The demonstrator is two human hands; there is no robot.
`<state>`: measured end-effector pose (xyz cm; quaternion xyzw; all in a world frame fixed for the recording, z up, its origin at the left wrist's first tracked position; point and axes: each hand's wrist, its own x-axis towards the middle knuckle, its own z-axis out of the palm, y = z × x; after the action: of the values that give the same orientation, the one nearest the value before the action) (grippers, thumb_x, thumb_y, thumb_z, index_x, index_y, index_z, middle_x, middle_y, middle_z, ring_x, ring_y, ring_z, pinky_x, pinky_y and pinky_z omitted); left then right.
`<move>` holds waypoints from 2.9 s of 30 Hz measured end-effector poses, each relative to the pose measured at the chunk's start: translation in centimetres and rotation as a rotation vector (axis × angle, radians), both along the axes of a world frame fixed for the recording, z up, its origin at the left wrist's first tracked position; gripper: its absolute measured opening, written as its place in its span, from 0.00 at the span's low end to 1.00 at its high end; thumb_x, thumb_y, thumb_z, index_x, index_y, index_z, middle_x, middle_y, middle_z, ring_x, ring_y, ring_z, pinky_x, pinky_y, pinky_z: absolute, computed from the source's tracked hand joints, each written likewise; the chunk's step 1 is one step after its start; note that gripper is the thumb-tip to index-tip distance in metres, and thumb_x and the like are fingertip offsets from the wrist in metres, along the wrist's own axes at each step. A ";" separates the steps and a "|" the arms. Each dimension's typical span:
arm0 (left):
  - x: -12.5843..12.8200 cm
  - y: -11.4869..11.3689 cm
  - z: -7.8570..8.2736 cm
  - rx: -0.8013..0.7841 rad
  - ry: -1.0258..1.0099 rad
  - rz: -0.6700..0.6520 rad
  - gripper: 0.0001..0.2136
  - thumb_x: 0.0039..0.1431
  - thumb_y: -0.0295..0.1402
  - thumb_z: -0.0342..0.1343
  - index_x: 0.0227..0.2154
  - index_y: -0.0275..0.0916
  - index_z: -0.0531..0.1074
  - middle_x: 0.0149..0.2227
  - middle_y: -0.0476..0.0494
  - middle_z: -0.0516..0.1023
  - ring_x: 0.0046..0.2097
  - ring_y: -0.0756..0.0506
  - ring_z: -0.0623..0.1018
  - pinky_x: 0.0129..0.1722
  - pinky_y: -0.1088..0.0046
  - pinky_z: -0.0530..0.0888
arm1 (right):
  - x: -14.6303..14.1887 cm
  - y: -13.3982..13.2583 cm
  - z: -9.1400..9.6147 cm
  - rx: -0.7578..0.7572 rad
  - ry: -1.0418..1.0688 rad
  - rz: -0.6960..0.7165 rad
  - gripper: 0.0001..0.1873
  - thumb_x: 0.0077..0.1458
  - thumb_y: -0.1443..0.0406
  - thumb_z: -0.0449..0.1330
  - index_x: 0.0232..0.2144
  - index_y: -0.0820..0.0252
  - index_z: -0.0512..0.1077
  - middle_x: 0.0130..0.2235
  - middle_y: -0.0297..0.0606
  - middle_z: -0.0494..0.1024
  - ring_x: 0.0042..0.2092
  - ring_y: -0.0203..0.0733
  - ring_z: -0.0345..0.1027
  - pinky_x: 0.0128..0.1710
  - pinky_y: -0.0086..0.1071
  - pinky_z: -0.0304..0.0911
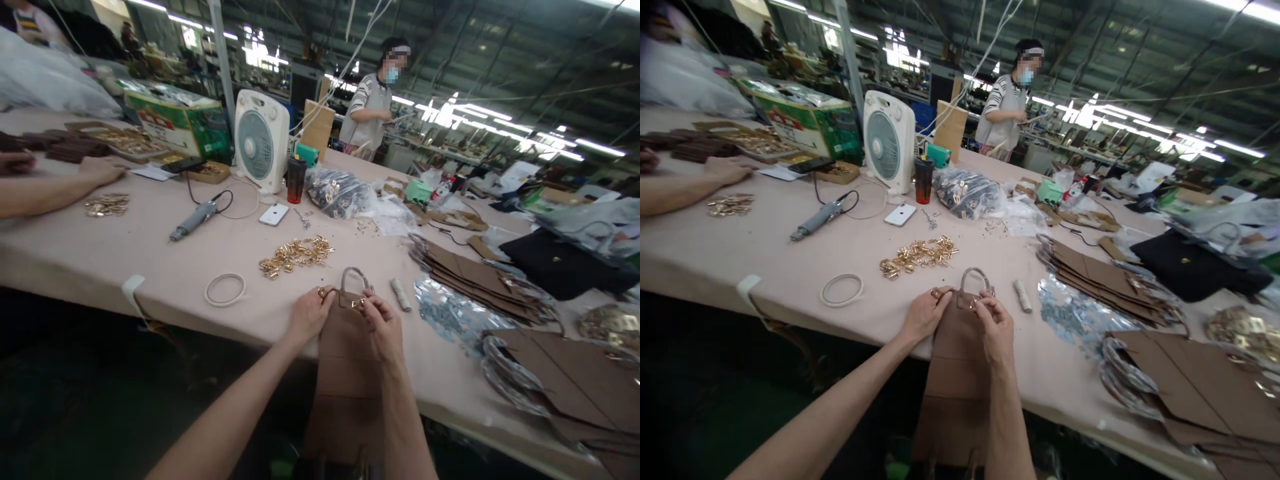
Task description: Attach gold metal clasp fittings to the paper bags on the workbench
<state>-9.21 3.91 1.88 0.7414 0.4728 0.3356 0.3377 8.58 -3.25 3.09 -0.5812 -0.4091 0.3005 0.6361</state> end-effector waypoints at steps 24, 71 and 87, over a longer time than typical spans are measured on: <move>1.4 -1.0 -2.2 -0.468 -0.939 0.037 0.24 0.57 0.48 0.67 0.50 0.35 0.81 0.46 0.37 0.86 0.52 0.36 0.83 0.54 0.56 0.79 | -4.2 -1.0 -0.6 0.041 -0.256 -0.037 0.15 0.64 0.56 0.64 0.48 0.57 0.80 0.40 0.40 0.80 0.36 0.40 0.75 0.40 0.35 0.73; 0.2 -0.6 0.2 -0.091 -0.207 0.141 0.14 0.67 0.35 0.53 0.50 0.41 0.79 0.53 0.41 0.83 0.55 0.41 0.80 0.59 0.63 0.74 | -4.5 -0.3 -2.7 -0.070 -0.193 -0.158 0.31 0.63 0.46 0.60 0.58 0.61 0.74 0.26 0.30 0.72 0.29 0.38 0.65 0.33 0.32 0.62; -1.3 -0.4 0.4 0.121 0.272 0.009 0.13 0.74 0.39 0.44 0.42 0.44 0.73 0.45 0.44 0.80 0.46 0.44 0.80 0.46 0.69 0.72 | -2.2 10.3 0.7 0.045 -0.093 0.082 0.26 0.61 0.48 0.61 0.49 0.62 0.77 0.35 0.38 0.78 0.32 0.38 0.70 0.30 0.31 0.66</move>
<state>-10.53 3.48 2.25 0.7970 0.4964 0.2614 0.2236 6.40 7.04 3.76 -0.5629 -0.4682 0.2896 0.6165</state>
